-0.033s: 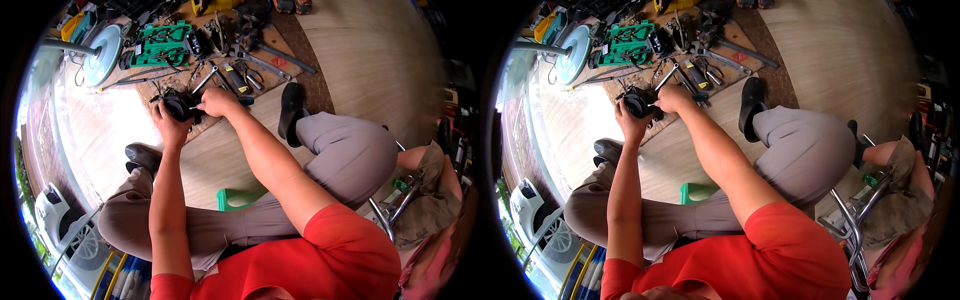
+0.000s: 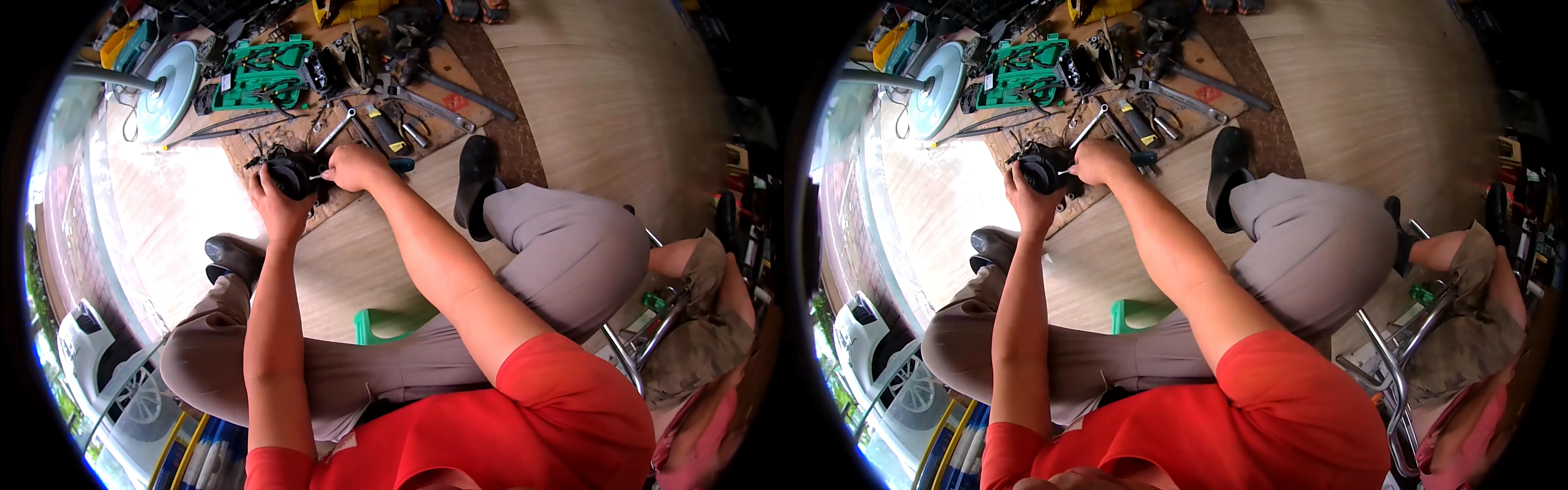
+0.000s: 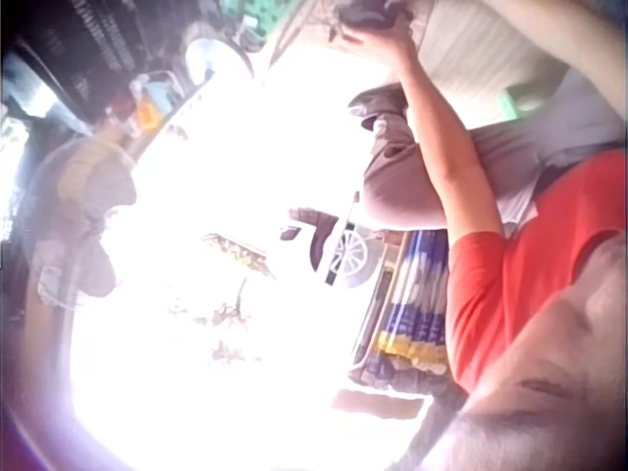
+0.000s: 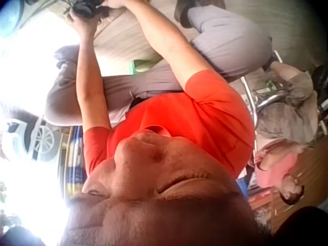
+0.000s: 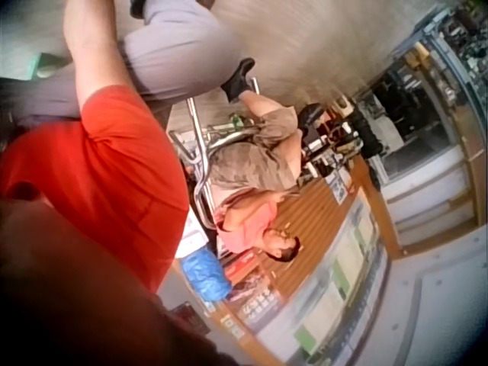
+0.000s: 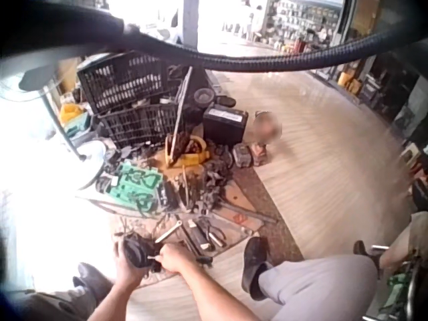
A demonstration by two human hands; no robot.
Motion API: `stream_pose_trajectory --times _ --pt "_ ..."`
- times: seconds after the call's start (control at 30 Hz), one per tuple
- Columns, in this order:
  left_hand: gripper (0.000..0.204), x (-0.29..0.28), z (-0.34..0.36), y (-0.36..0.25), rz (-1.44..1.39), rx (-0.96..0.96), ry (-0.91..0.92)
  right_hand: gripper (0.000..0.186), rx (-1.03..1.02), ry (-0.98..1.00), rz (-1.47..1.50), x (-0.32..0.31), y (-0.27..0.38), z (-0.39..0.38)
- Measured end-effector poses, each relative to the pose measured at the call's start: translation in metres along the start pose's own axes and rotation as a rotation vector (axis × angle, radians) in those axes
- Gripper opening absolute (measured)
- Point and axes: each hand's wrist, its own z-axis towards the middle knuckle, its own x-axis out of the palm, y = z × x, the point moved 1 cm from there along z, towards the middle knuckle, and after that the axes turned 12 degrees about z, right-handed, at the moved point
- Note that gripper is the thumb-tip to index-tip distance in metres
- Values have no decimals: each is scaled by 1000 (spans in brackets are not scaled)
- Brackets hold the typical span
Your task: The person uses a screwdriver to pry and loosen components of a motor assembly while holding it by hand on a wooden surface.
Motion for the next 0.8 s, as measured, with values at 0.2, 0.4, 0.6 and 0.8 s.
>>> stream_pose_trajectory --times 0.2,0.4,0.6,0.8 --pt "105 8 6 -9 -40 33 -37 31 -97 -2 393 17 -51 10" --pt "106 3 0 3 -22 10 -20 32 -21 31 49 0 -8 6" --pt "105 4 4 -10 -36 41 -32 33 -78 88 215 -2 -36 13" --pt "103 -2 6 1 -32 30 -28 33 -86 16 123 4 -22 12"
